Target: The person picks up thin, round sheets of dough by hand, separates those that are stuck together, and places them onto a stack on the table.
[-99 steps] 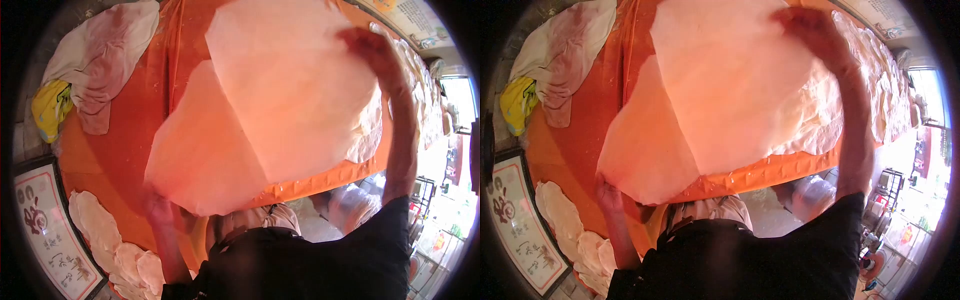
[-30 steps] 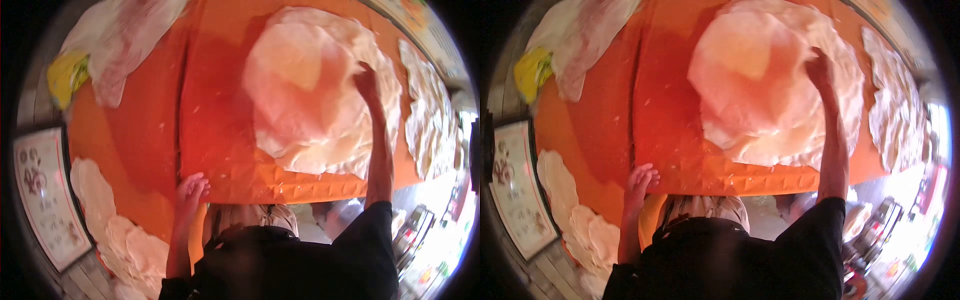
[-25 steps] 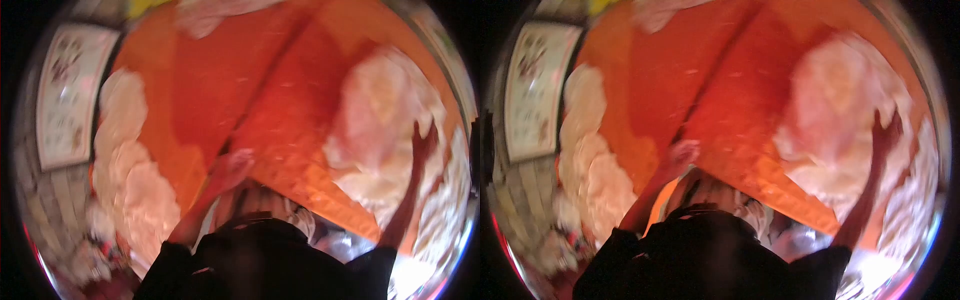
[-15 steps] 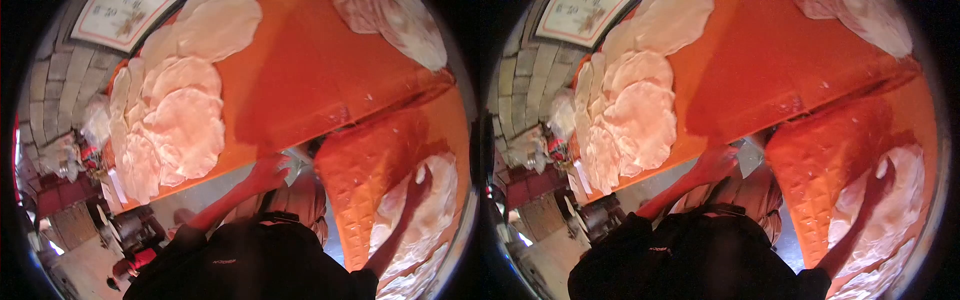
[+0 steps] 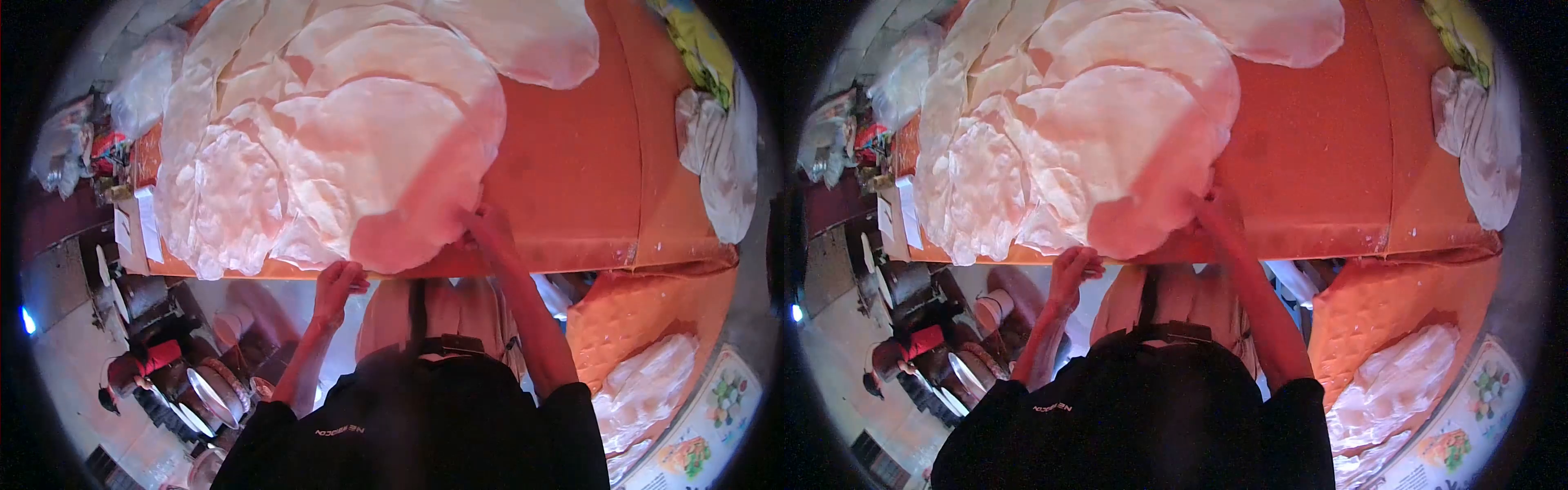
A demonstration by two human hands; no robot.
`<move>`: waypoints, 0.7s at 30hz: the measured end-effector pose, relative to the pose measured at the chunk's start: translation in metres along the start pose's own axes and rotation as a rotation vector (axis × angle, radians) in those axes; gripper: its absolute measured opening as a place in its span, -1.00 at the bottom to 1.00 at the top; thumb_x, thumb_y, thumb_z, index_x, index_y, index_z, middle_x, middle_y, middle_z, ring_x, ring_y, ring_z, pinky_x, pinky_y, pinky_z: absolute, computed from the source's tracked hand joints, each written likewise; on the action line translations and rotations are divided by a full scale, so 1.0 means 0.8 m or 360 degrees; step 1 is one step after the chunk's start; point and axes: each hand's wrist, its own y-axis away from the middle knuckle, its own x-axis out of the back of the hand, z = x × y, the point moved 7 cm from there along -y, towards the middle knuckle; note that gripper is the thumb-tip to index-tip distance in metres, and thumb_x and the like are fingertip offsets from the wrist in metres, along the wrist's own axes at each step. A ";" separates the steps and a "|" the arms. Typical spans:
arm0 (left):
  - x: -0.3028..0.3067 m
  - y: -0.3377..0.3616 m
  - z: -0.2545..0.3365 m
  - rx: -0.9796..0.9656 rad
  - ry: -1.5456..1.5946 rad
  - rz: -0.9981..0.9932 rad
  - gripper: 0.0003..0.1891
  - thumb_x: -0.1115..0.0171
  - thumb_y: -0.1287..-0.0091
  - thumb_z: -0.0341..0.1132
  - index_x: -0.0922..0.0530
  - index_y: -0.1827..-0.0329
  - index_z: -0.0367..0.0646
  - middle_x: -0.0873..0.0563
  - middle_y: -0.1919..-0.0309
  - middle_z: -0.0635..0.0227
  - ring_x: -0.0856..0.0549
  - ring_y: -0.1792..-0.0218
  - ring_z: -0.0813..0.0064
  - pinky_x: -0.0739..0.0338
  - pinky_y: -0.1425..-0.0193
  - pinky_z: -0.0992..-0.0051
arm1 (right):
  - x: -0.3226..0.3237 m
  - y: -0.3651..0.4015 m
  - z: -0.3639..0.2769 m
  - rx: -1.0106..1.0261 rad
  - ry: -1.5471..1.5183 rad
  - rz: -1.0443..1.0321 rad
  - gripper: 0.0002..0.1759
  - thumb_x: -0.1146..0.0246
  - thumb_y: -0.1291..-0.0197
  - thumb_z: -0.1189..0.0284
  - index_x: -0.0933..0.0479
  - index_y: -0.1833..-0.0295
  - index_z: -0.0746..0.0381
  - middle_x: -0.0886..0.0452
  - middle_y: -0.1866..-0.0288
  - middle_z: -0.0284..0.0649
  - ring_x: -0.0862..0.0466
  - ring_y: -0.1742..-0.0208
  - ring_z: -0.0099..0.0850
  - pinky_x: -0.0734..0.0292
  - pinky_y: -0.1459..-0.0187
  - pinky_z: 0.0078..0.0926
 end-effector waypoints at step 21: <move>-0.173 -0.048 0.053 -0.0262 0.1168 -0.0122 -0.60 -0.01 -0.46 -0.12 -0.37 -0.23 -0.18 -0.56 -0.06 0.29 -0.56 -0.09 0.40 -0.52 -0.08 0.42 | 0.038 0.071 -0.111 0.0811 0.1187 0.0253 -0.48 -0.43 0.04 0.23 -0.52 -0.01 0.27 -0.62 0.24 -0.12 -0.65 0.24 -0.31 -0.54 0.18 -0.37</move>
